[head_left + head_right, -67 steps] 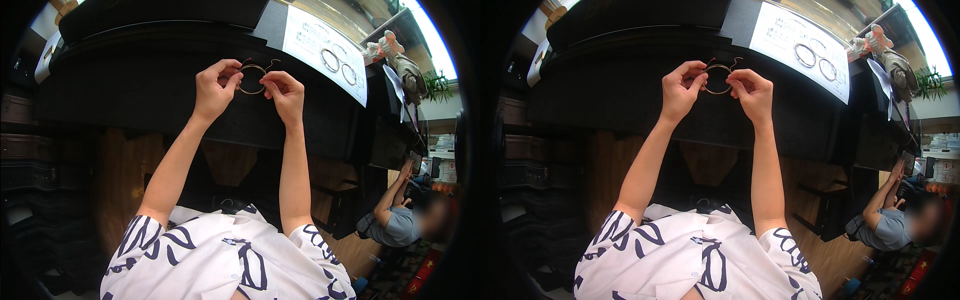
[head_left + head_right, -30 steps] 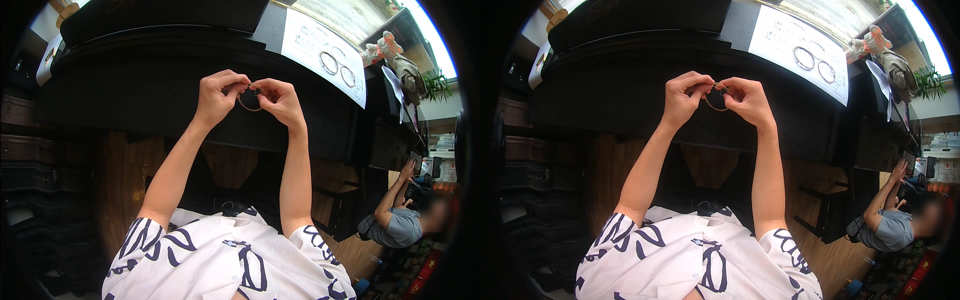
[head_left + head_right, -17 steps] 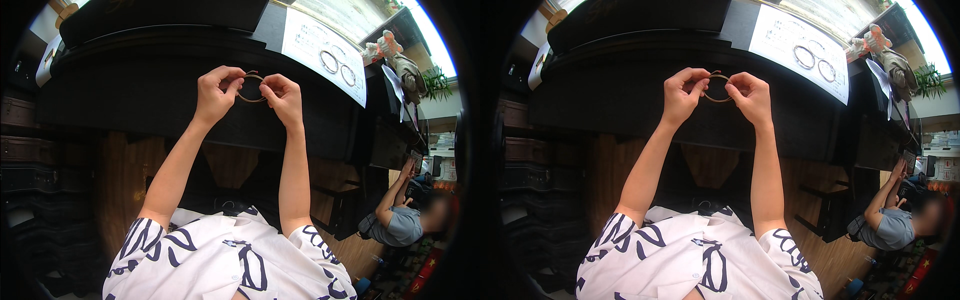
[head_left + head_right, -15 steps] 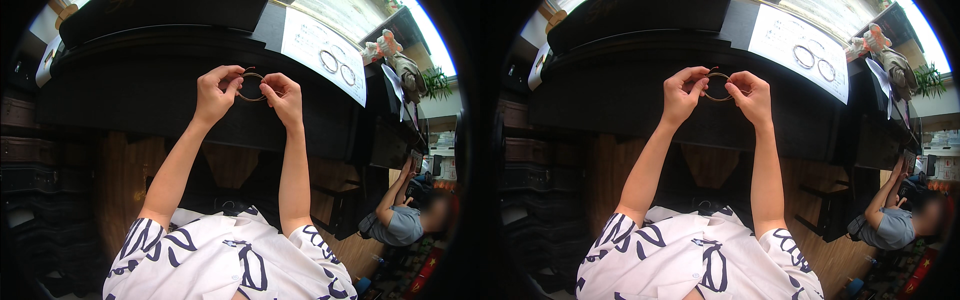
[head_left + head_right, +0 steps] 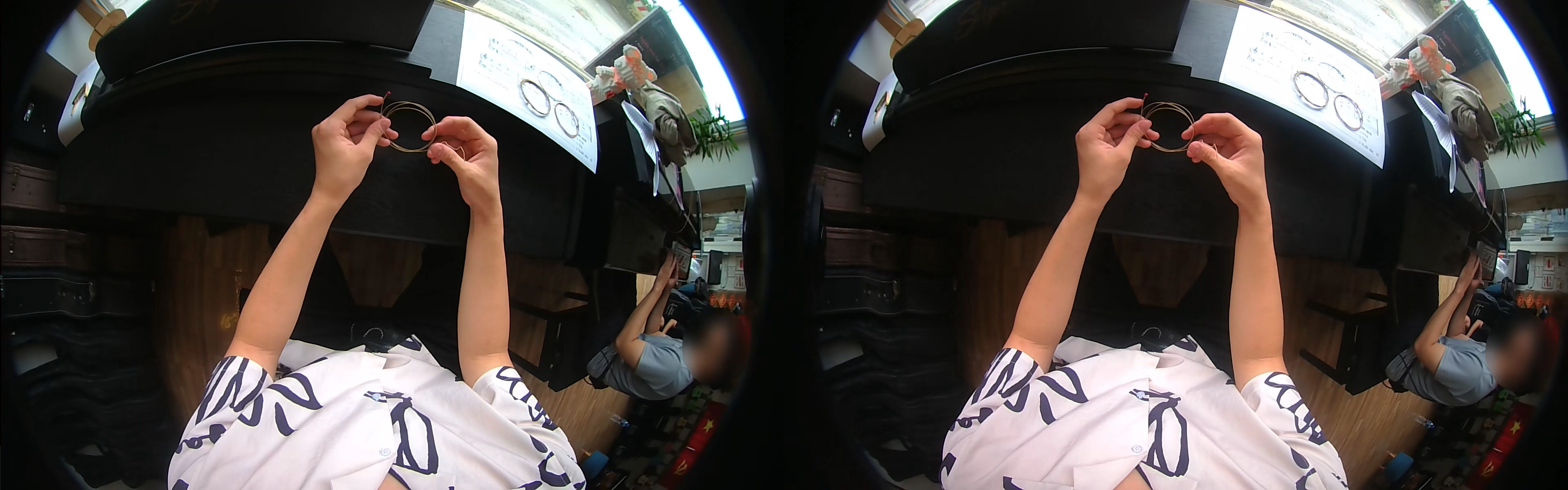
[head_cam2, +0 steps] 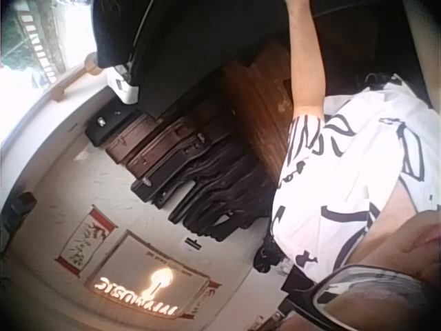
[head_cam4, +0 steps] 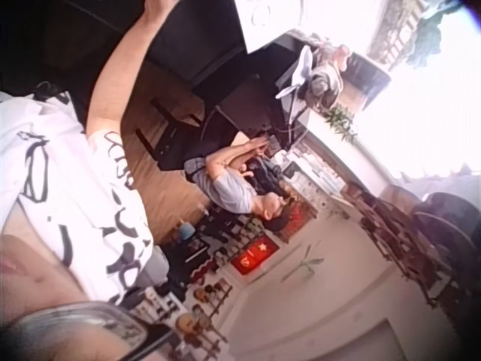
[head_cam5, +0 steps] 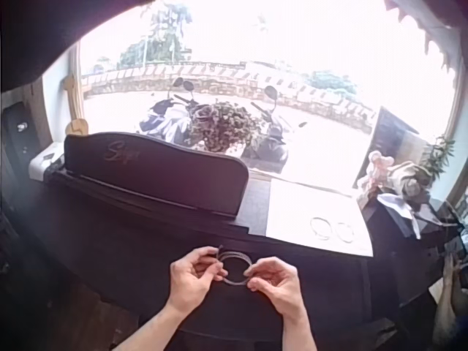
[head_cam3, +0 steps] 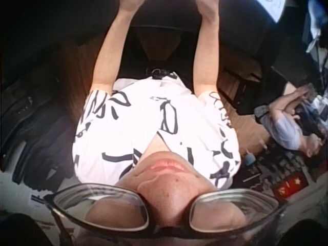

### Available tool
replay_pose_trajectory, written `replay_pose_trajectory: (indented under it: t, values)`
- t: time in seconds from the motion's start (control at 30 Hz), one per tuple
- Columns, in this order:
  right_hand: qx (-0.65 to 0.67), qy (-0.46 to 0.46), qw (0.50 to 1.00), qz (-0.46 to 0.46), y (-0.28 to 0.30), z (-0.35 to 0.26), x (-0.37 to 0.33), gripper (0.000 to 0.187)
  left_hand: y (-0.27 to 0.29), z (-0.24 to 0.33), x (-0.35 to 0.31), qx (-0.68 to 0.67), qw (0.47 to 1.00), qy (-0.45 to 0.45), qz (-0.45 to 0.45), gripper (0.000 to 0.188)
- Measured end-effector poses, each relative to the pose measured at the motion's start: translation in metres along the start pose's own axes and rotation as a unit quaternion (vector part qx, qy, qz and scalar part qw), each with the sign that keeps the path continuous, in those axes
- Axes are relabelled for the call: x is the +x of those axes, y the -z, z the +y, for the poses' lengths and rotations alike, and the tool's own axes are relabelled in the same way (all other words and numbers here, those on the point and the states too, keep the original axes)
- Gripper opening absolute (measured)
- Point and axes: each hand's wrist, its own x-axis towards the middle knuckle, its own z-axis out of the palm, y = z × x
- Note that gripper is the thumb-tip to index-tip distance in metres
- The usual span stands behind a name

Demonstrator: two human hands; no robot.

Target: The person handles thin, flexible circular objects, likely hair ties or rubber bands, by hand. They pick up the items from a black surface, stretch and manipulate them, and place them back down. The person repeats this process with multiple items throughout the clip.

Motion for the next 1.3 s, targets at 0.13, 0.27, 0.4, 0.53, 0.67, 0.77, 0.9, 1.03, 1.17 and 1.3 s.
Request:
replay_pose_trajectory:
  t: [0.13,0.27,0.4,0.53,0.67,0.77,0.9,1.03,1.17,1.3]
  values:
    - [0.003,-0.006,1.000,0.016,-0.004,-0.002,0.000,0.017,0.000,0.001,0.000,-0.010,1.000,0.003,-0.006,0.027]
    - [0.001,-0.003,1.000,0.018,0.000,0.003,0.001,0.013,0.001,0.003,0.000,-0.041,0.999,0.017,-0.012,0.029]
    - [-0.011,0.000,0.999,0.030,0.000,0.004,0.000,0.009,0.002,-0.001,0.001,-0.033,0.999,0.020,-0.014,0.030]
    - [-0.032,0.010,0.999,0.033,0.001,0.006,0.000,0.007,0.001,0.000,0.000,-0.040,0.999,0.030,-0.011,0.028]
    - [-0.007,0.000,0.999,0.045,-0.002,0.000,-0.003,0.005,0.002,-0.001,0.000,-0.063,0.997,0.041,-0.017,0.021]
    - [-0.013,-0.010,0.999,0.033,-0.002,-0.002,-0.004,0.005,0.004,-0.005,0.000,-0.101,0.993,0.045,-0.034,0.015]
    - [-0.088,0.019,0.996,0.010,-0.014,-0.005,-0.021,0.007,0.017,0.001,-0.011,-0.162,0.985,0.046,-0.026,0.013]
    - [-0.054,-0.008,0.998,-0.004,-0.022,-0.014,-0.082,0.012,0.056,0.012,-0.063,-0.177,0.982,0.057,0.016,0.016]
    - [-0.055,-0.028,0.997,-0.042,-0.028,-0.040,-0.129,0.015,0.094,0.035,-0.102,-0.125,0.990,0.045,0.052,0.020]
    - [0.029,-0.014,0.998,-0.054,-0.036,-0.053,-0.146,0.017,0.117,0.054,-0.122,-0.079,0.993,0.048,0.068,0.021]
